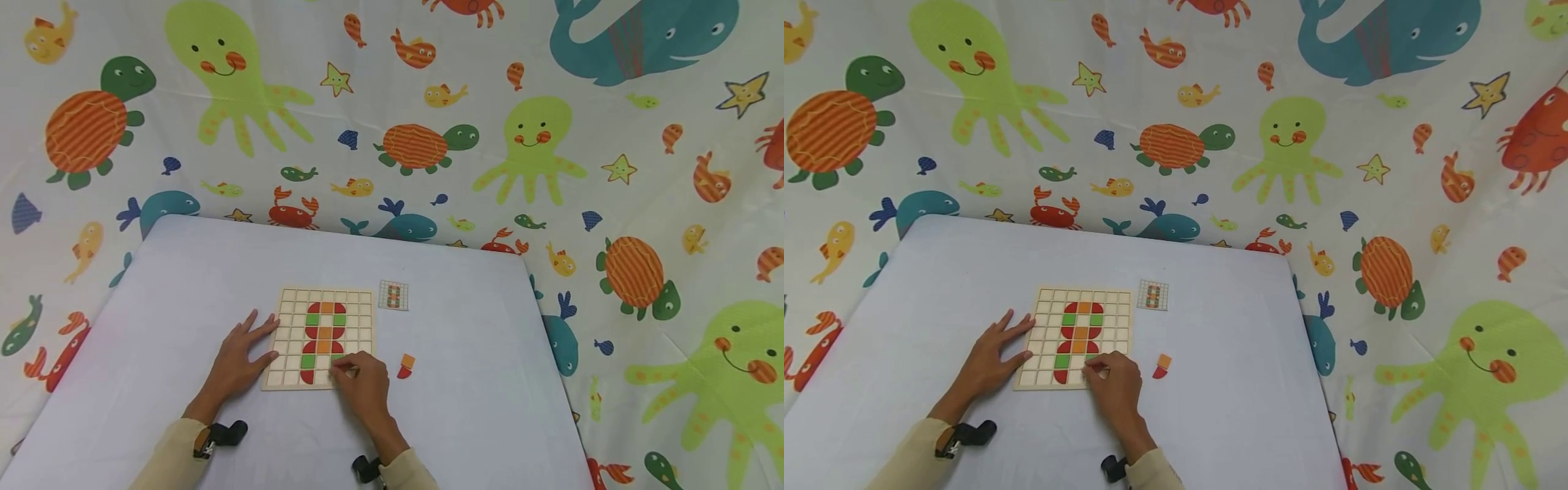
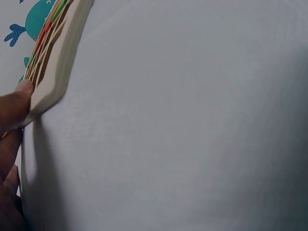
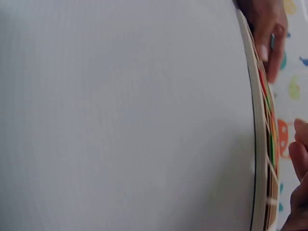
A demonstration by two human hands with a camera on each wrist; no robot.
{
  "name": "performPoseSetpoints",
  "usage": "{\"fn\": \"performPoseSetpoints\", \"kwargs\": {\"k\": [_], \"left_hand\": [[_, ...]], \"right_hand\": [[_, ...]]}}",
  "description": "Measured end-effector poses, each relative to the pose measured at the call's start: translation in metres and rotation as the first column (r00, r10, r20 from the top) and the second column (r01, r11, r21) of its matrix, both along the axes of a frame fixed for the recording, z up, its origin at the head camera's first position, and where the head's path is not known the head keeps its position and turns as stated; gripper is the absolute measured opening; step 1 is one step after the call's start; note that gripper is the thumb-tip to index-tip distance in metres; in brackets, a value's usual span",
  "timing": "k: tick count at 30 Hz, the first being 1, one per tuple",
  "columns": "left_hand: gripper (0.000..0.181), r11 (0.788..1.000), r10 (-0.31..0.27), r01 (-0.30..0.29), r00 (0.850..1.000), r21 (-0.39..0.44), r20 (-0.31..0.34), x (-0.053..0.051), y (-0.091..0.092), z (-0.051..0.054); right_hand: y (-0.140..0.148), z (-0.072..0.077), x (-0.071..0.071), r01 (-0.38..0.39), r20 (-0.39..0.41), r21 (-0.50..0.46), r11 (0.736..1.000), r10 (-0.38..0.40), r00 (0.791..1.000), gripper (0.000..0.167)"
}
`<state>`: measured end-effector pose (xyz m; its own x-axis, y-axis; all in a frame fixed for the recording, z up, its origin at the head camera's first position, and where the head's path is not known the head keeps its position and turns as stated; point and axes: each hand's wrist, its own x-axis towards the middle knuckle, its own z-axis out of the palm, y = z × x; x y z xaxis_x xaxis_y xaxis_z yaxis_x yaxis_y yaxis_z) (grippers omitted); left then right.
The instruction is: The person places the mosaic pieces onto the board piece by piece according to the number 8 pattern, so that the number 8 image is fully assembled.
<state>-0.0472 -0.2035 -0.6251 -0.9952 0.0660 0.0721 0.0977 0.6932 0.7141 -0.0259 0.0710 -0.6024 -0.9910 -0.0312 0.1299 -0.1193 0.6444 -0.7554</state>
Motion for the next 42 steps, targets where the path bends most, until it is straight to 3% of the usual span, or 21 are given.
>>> {"fn": "performPoseSetpoints", "kwargs": {"k": [10, 15, 19, 28, 32, 37, 42], "left_hand": [[0.068, 1.000, -0.003, 0.003, 1.000, -0.003, -0.026, -0.002, 0.000, -0.001], [0.069, 1.000, 0.002, -0.002, 1.000, 0.002, -0.011, -0.001, 0.000, -0.001], [0.069, 1.000, 0.006, -0.006, 1.000, 0.002, 0.008, 0.000, 0.000, -0.001], [0.069, 1.000, 0.008, -0.008, 1.000, -0.002, 0.015, 0.001, 0.000, 0.000], [0.069, 1.000, 0.012, -0.012, 1.000, -0.001, 0.004, 0.001, 0.000, -0.002], [0.069, 1.000, 0.005, -0.005, 1.000, 0.002, -0.009, 0.003, 0.001, -0.001], [0.067, 1.000, 0.003, -0.004, 1.000, -0.005, -0.019, 0.001, 0.001, 0.003]], "right_hand": [[0.073, 0.014, -0.019, 0.189, 0.060, -0.025, 0.982, -0.187, 0.980, 0.016], [0.103, 0.014, -0.023, 0.273, 0.125, 0.073, 0.959, -0.281, 0.952, 0.021], [0.117, 0.011, -0.023, 0.289, 0.185, 0.158, 0.944, -0.316, 0.931, 0.024], [0.117, 0.011, -0.025, 0.252, 0.260, 0.197, 0.948, -0.298, 0.919, 0.019], [0.117, 0.010, -0.027, 0.218, 0.273, 0.180, 0.959, -0.262, 0.926, 0.022], [0.115, 0.010, -0.028, 0.203, 0.249, 0.097, 0.974, -0.221, 0.943, 0.021], [0.105, 0.015, -0.028, 0.183, 0.221, -0.062, 0.981, -0.165, 0.961, 0.017]]}}
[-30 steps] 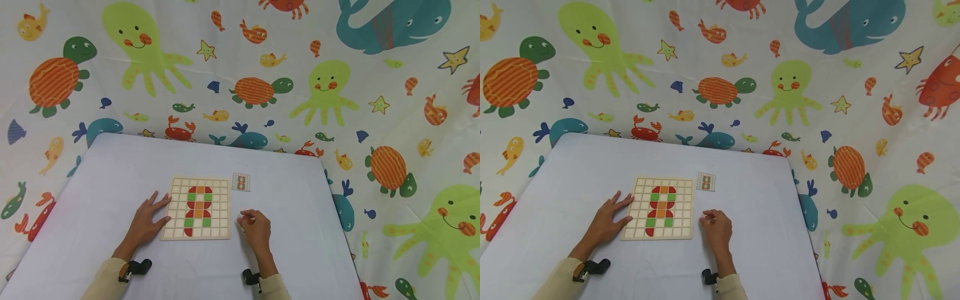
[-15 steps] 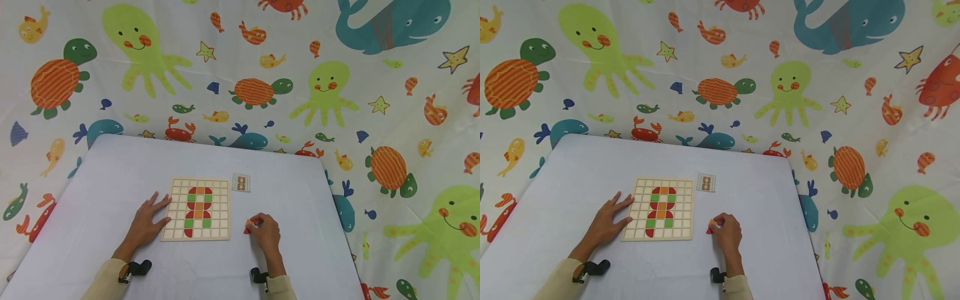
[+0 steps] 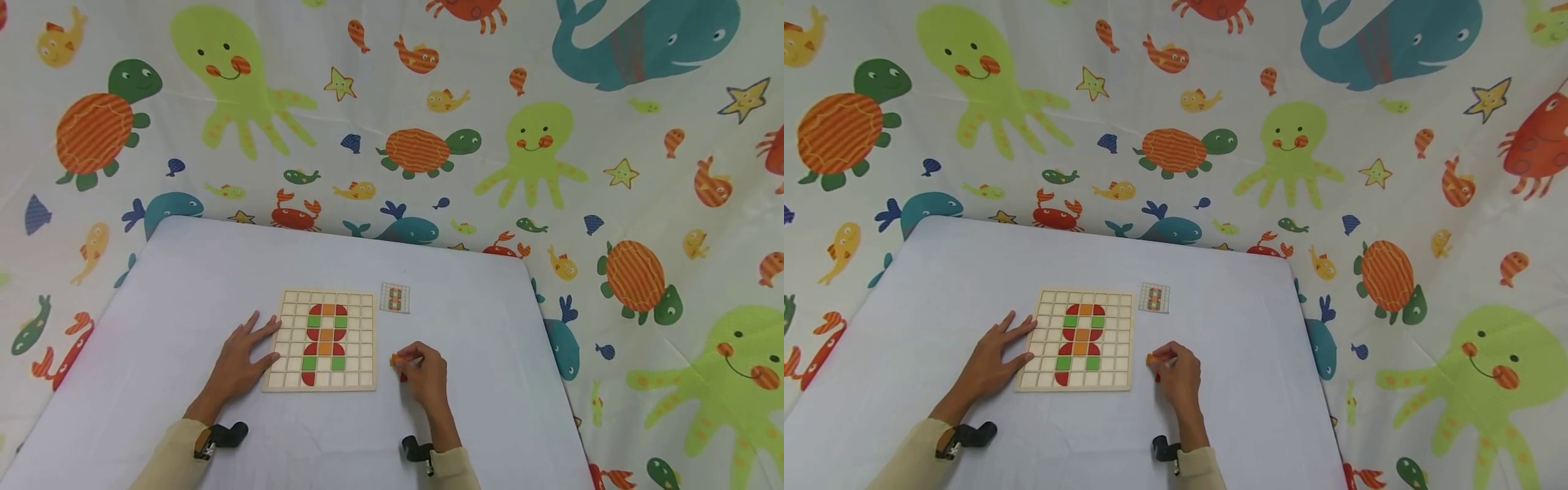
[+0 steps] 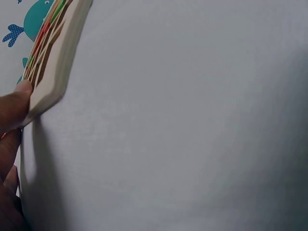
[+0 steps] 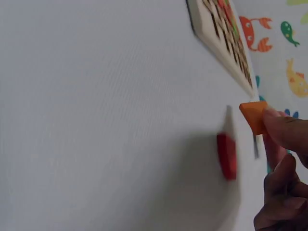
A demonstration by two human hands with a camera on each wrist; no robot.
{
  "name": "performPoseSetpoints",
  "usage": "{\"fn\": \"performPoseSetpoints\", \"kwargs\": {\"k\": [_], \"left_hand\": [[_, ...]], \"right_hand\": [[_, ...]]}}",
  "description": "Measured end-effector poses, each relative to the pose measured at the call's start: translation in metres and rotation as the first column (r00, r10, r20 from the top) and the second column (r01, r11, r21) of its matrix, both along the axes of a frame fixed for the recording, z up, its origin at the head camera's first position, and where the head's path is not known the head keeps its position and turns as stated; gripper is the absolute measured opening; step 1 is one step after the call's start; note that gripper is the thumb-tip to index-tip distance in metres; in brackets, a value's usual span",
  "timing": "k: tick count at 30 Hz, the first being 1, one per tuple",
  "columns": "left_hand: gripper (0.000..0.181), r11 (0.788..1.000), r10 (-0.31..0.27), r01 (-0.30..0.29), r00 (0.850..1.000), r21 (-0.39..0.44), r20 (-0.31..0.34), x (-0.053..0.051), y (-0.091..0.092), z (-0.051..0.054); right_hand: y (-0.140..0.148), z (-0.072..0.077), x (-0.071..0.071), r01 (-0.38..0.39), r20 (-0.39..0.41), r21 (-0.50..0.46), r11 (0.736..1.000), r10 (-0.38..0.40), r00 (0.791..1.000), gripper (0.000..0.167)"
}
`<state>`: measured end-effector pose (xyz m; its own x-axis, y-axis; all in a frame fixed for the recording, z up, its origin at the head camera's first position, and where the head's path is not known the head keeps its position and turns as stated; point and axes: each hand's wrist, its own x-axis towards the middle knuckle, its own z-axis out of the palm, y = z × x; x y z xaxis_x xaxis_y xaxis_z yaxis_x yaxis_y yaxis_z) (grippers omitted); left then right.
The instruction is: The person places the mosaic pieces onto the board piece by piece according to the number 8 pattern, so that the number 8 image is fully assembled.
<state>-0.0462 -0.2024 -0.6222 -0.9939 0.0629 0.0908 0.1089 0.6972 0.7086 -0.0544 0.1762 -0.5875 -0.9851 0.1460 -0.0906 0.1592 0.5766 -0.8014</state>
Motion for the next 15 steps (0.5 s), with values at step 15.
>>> {"fn": "performPoseSetpoints", "kwargs": {"k": [15], "left_hand": [[0.067, 1.000, -0.002, 0.002, 1.000, -0.006, 0.009, 0.000, -0.001, 0.002]], "right_hand": [[-0.074, 0.007, 0.021, -0.192, 0.035, -0.160, 0.968, 0.200, 0.979, 0.012]]}}
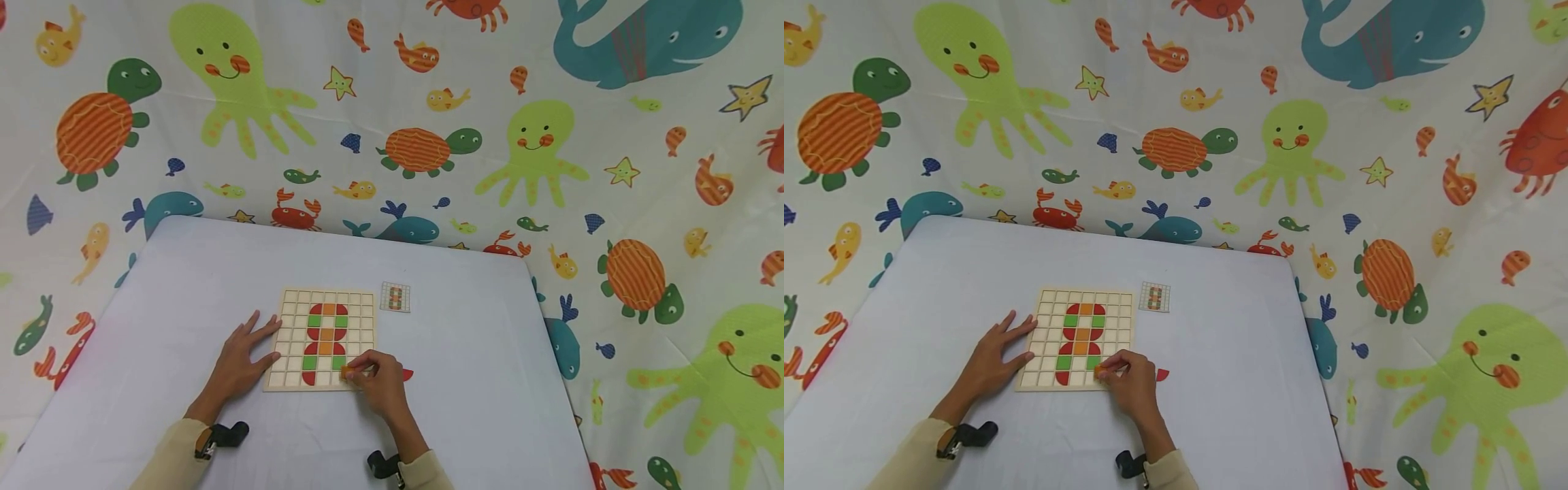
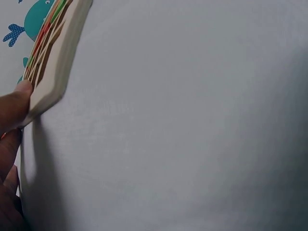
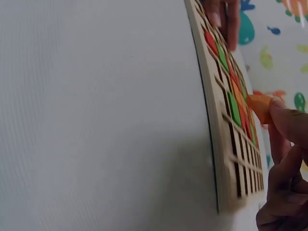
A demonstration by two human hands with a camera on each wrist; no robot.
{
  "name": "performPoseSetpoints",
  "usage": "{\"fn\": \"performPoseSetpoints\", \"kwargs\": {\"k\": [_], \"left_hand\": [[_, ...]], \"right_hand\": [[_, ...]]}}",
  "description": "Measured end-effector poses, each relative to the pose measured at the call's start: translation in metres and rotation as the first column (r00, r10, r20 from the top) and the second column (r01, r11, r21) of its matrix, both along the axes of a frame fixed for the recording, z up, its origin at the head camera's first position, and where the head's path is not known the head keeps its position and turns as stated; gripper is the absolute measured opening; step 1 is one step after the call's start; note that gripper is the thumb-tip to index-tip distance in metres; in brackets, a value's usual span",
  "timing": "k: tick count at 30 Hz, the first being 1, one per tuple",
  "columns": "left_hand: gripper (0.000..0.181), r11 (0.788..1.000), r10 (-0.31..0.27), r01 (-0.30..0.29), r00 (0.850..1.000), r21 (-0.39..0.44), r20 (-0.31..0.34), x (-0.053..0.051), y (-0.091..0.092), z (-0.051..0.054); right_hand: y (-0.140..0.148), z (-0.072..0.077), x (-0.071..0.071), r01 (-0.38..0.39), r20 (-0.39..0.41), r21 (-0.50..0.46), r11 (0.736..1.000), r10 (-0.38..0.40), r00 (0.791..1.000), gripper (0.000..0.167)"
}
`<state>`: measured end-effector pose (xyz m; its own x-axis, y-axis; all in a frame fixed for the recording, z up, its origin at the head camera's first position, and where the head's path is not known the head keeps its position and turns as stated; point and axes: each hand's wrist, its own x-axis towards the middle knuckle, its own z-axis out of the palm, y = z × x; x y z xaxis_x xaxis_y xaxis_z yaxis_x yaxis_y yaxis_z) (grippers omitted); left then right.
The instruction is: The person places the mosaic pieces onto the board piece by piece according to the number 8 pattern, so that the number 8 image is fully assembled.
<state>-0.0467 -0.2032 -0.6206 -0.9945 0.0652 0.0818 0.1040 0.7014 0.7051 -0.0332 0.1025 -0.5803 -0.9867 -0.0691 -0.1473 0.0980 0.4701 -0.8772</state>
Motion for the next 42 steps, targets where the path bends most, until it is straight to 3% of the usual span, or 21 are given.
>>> {"fn": "performPoseSetpoints", "kwargs": {"k": [3, 8, 15, 22, 33, 38, 42], "left_hand": [[0.068, 1.000, 0.001, -0.001, 1.000, -0.002, -0.004, -0.001, 0.000, 0.000], [0.068, 1.000, 0.000, 0.000, 1.000, 0.003, -0.001, -0.001, 0.001, 0.000], [0.068, 1.000, 0.003, -0.003, 1.000, 0.002, 0.006, 0.001, 0.001, 0.000], [0.069, 1.000, 0.004, -0.004, 1.000, 0.005, -0.002, 0.001, 0.000, -0.001], [0.069, 1.000, 0.005, -0.006, 1.000, 0.007, 0.016, 0.001, 0.000, 0.000], [0.070, 1.000, 0.004, -0.004, 1.000, 0.007, 0.021, 0.002, 0.001, 0.001], [0.069, 1.000, 0.003, -0.003, 1.000, 0.007, 0.012, 0.001, 0.000, 0.001]], "right_hand": [[-0.014, -0.002, 0.004, -0.002, 0.020, -0.003, 1.000, 0.002, 1.000, 0.011], [-0.031, -0.003, 0.009, 0.011, 0.008, 0.071, 0.997, -0.012, 1.000, 0.012], [-0.043, -0.009, 0.012, 0.041, -0.067, 0.197, 0.980, -0.028, 0.997, 0.012], [-0.051, -0.015, 0.011, 0.024, -0.118, 0.282, 0.959, 0.010, 0.993, 0.011], [-0.049, -0.017, 0.012, 0.029, -0.155, 0.260, 0.965, 0.013, 0.988, 0.013], [-0.030, -0.015, 0.010, 0.080, -0.181, 0.176, 0.981, -0.048, 0.982, 0.015], [-0.009, -0.008, 0.006, 0.138, -0.170, 0.154, 0.978, -0.111, 0.979, 0.016]]}}
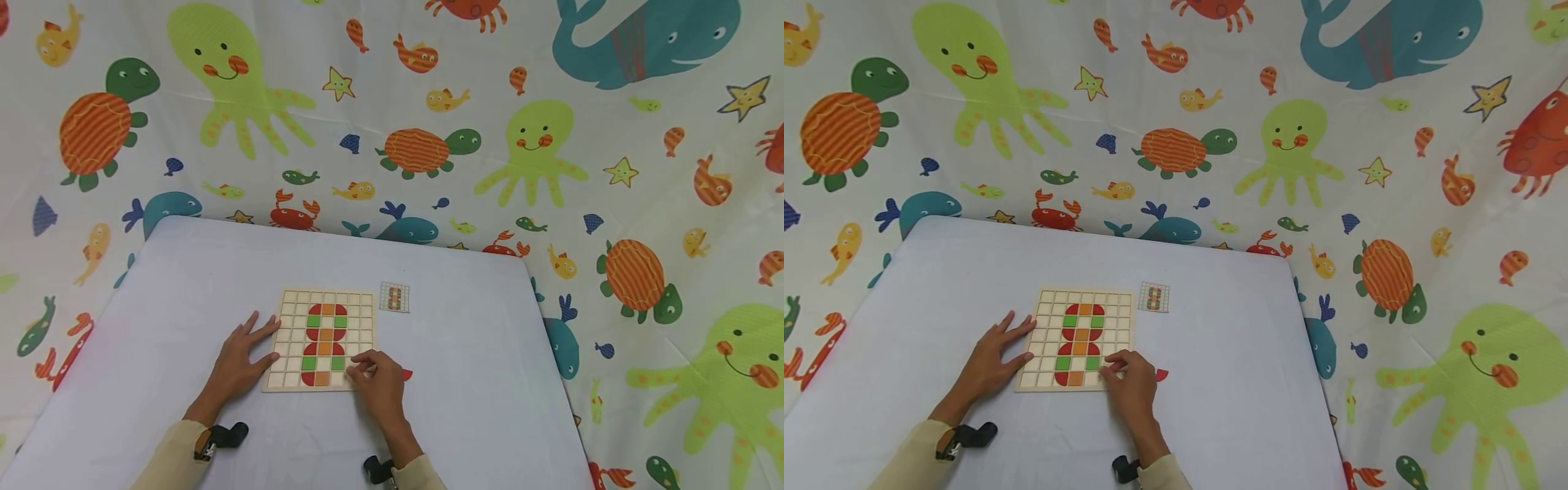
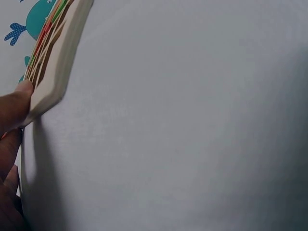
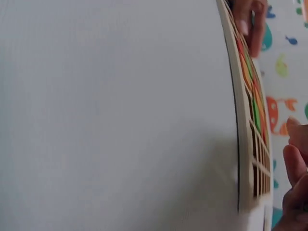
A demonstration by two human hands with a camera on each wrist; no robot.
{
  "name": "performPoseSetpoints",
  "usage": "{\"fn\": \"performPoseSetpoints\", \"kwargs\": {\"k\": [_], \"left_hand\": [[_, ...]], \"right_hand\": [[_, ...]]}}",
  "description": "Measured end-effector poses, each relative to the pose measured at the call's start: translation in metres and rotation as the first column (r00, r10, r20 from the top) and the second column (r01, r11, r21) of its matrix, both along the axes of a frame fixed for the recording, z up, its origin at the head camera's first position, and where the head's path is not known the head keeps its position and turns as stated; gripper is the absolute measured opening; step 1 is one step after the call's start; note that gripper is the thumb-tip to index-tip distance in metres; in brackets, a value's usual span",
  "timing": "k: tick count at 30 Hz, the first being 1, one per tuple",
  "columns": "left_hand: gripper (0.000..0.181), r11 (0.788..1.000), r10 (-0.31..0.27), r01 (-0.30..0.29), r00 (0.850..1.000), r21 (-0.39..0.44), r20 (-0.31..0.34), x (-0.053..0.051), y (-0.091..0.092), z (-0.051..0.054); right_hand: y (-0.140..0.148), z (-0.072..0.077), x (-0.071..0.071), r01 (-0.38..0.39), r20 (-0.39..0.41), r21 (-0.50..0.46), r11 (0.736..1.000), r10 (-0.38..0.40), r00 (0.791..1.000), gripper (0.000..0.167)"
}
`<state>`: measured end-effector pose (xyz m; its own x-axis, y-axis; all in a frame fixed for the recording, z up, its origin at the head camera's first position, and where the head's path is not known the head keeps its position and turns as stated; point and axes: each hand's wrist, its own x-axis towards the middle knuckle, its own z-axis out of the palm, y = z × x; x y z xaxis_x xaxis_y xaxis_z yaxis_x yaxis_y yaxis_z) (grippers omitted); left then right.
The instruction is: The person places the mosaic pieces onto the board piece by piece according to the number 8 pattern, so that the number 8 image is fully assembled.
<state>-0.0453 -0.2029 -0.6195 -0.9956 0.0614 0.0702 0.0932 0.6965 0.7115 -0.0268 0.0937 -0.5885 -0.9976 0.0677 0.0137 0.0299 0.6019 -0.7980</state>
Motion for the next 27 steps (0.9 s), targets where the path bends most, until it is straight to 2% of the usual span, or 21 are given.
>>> {"fn": "performPoseSetpoints", "kwargs": {"k": [5, 10, 13, 18, 27], "left_hand": [[0.068, 1.000, 0.000, 0.000, 1.000, -0.008, -0.026, -0.001, 0.000, -0.002], [0.068, 1.000, -0.001, 0.000, 0.999, -0.017, -0.047, -0.002, -0.001, -0.004], [0.068, 1.000, -0.001, 0.001, 0.999, -0.018, -0.045, -0.002, -0.001, -0.005], [0.068, 1.000, -0.002, 0.002, 0.999, -0.014, -0.040, -0.002, -0.002, -0.006], [0.068, 1.000, -0.005, 0.004, 1.000, -0.011, -0.019, -0.001, 0.000, -0.004]], "right_hand": [[0.032, 0.006, -0.003, 0.108, 0.009, 0.018, 0.994, -0.108, 0.994, 0.019], [0.062, -0.001, -0.002, 0.219, 0.016, 0.084, 0.972, -0.221, 0.975, 0.021], [0.076, -0.004, 0.000, 0.256, 0.032, 0.138, 0.957, -0.262, 0.964, 0.020], [0.087, -0.006, 0.002, 0.253, 0.077, 0.187, 0.949, -0.271, 0.960, 0.018], [0.080, -0.004, 0.001, 0.156, 0.119, 0.206, 0.966, -0.183, 0.976, 0.021]]}}
